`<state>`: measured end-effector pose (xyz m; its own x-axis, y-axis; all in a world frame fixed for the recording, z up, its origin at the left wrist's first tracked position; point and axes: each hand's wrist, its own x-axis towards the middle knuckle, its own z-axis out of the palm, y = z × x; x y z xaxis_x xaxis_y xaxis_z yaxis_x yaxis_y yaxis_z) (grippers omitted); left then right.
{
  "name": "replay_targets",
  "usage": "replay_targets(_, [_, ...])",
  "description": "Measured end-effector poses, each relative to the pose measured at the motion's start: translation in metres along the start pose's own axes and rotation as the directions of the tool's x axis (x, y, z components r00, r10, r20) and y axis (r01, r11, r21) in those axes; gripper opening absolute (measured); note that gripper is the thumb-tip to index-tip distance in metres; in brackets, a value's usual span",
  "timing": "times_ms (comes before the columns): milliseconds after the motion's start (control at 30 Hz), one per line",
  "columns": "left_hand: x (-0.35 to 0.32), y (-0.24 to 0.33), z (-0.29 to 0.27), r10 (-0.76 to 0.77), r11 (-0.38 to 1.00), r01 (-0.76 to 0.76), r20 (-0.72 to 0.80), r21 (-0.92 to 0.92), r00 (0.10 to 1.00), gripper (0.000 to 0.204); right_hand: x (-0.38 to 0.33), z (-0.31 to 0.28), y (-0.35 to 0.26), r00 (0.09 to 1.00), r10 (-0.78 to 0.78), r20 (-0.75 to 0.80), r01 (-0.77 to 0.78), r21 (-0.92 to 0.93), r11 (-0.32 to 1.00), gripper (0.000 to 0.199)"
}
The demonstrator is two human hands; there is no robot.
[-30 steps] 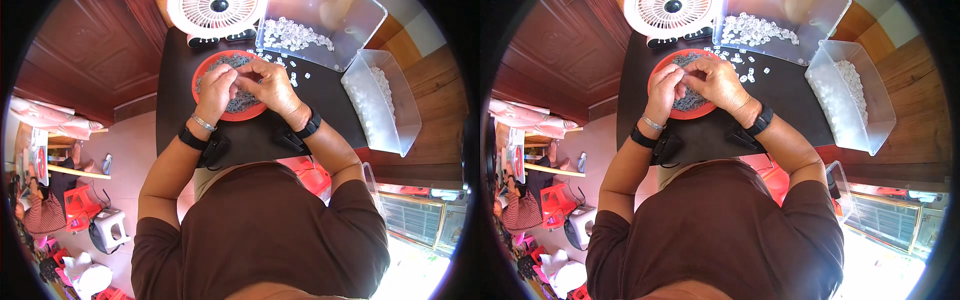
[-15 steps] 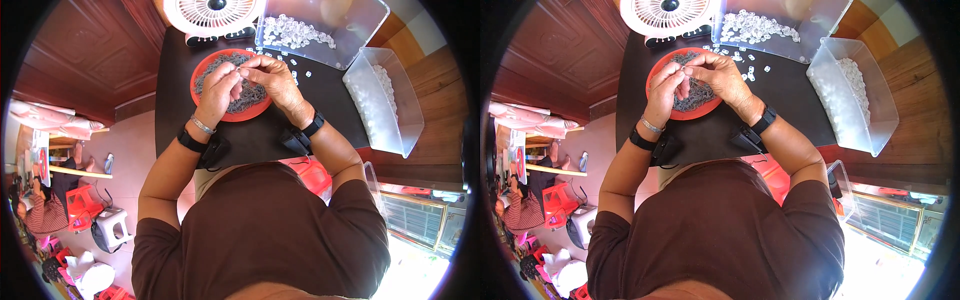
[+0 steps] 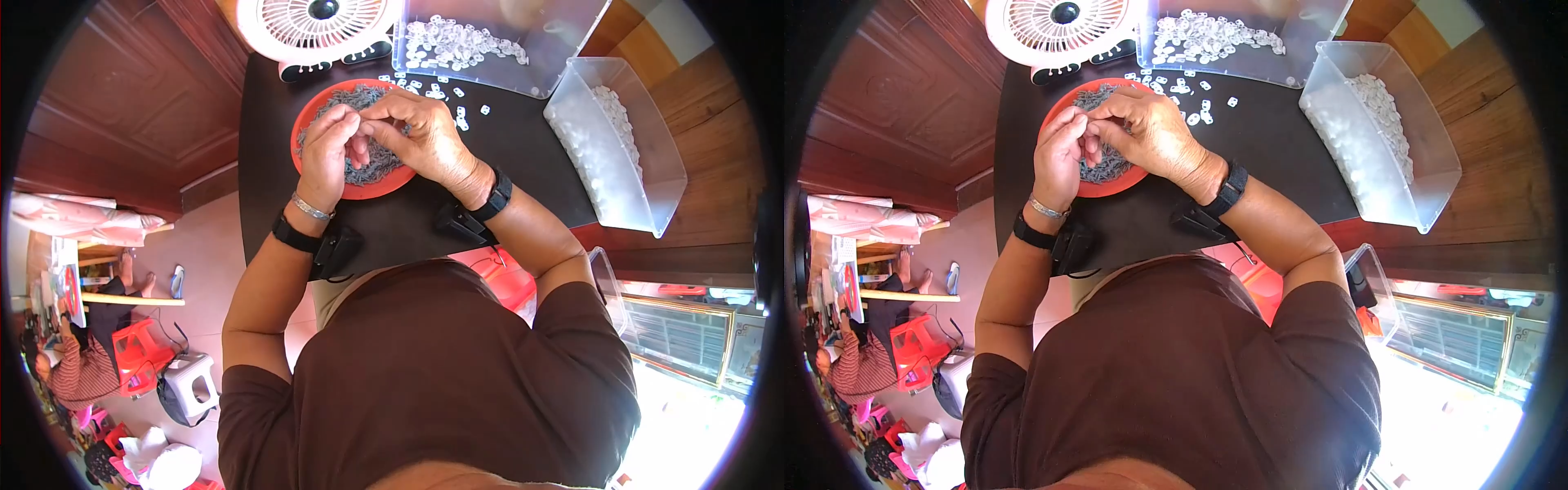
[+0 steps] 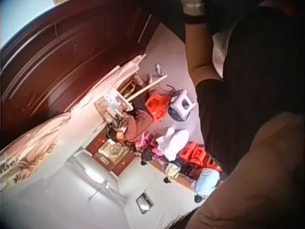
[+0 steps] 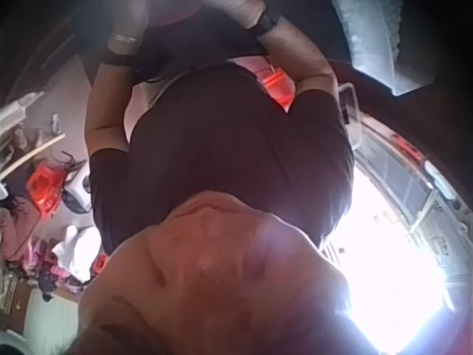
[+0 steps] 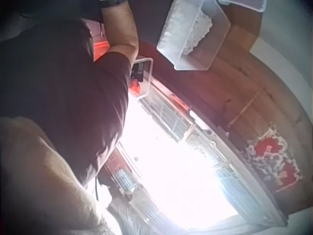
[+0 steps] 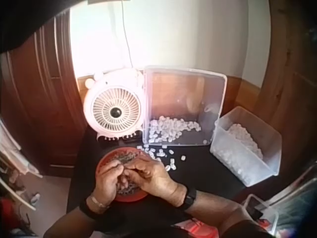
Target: Assembling small grey pins into white plastic circular components.
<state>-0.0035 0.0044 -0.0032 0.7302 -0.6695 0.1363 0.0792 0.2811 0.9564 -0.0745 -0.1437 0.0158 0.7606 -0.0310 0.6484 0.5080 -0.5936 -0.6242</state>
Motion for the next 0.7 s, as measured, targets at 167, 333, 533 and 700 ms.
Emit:
replay_targets(167, [0.001, 0.003, 0.002, -0.004, 1.000, 0.004, -0.005, 0.025, 1.000, 0.024, -0.001, 0.000, 0.002, 0.995, 0.097, 0.034, -0.093, -0.113, 0.989, 0.008])
replay_targets(333, [0.001, 0.009, -0.007, -0.047, 0.995, 0.043, 0.035, 0.086, 0.998, 0.021, 0.008, -0.009, 0.001, 0.989, 0.084, 0.120, -0.078, -0.056, 0.995, 0.010])
replay_targets(533, [0.003, 0.009, -0.010, 0.007, 0.998, -0.002, -0.064, 0.068, 0.998, 0.020, 0.010, -0.023, 0.019, 0.965, 0.097, 0.244, -0.014, -0.322, 0.947, 0.012])
replay_targets(700, [0.005, 0.006, -0.011, -0.006, 0.998, 0.012, -0.090, 0.066, 0.996, 0.019, 0.022, -0.056, 0.021, 0.979, 0.198, 0.054, -0.167, -0.352, 0.921, 0.014])
